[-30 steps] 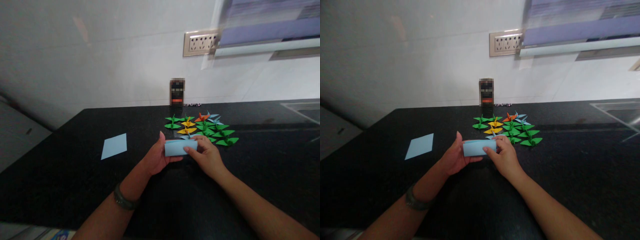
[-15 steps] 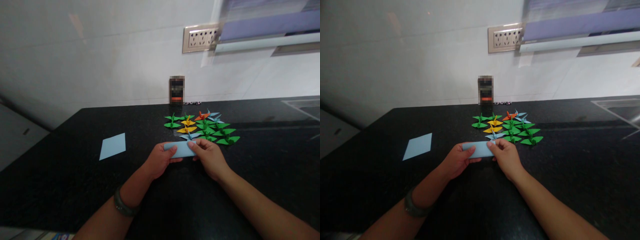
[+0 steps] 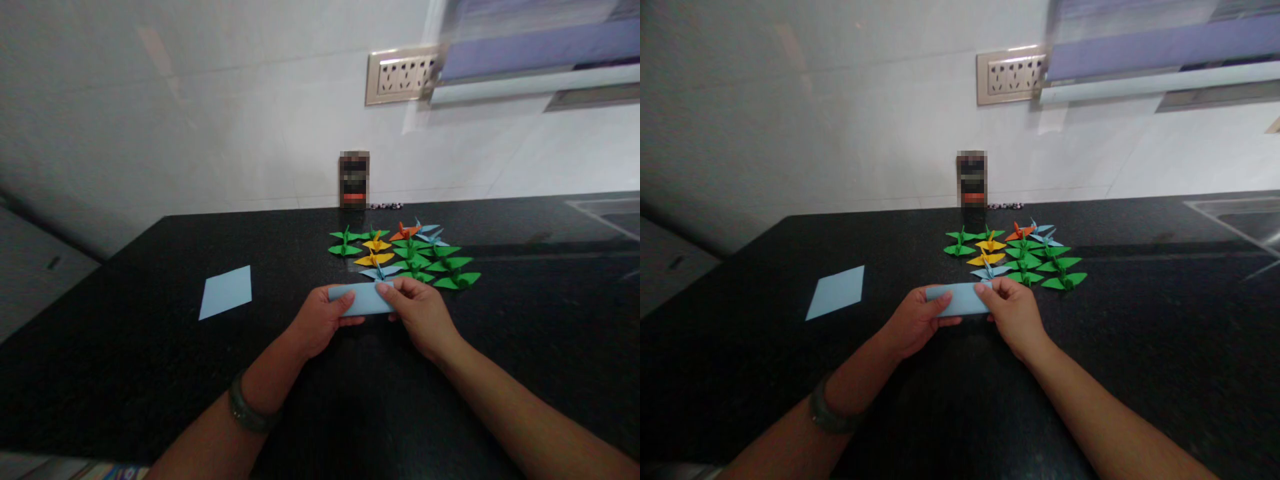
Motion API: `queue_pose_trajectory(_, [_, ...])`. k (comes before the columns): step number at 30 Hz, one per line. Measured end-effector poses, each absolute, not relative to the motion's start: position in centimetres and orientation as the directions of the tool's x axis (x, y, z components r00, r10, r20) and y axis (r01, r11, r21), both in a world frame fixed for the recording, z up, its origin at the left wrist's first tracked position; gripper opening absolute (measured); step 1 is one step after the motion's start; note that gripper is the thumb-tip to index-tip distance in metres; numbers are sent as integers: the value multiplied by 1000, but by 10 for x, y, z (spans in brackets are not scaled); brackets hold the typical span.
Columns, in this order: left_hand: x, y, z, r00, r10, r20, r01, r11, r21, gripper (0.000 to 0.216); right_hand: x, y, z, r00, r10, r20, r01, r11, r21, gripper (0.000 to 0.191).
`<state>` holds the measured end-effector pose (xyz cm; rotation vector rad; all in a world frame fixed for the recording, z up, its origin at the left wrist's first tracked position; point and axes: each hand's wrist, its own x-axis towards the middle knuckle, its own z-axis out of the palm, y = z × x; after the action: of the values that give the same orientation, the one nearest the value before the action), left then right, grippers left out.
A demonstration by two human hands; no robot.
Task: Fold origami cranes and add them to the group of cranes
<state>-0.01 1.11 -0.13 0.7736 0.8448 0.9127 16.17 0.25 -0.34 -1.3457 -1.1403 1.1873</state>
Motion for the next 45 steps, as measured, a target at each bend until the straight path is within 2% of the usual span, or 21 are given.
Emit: queue_pose_trajectory(45, [2, 11, 1, 328, 894, -305, -349, 415, 840, 14, 162, 2, -6, 63, 995, -83, 49, -87, -995, 29])
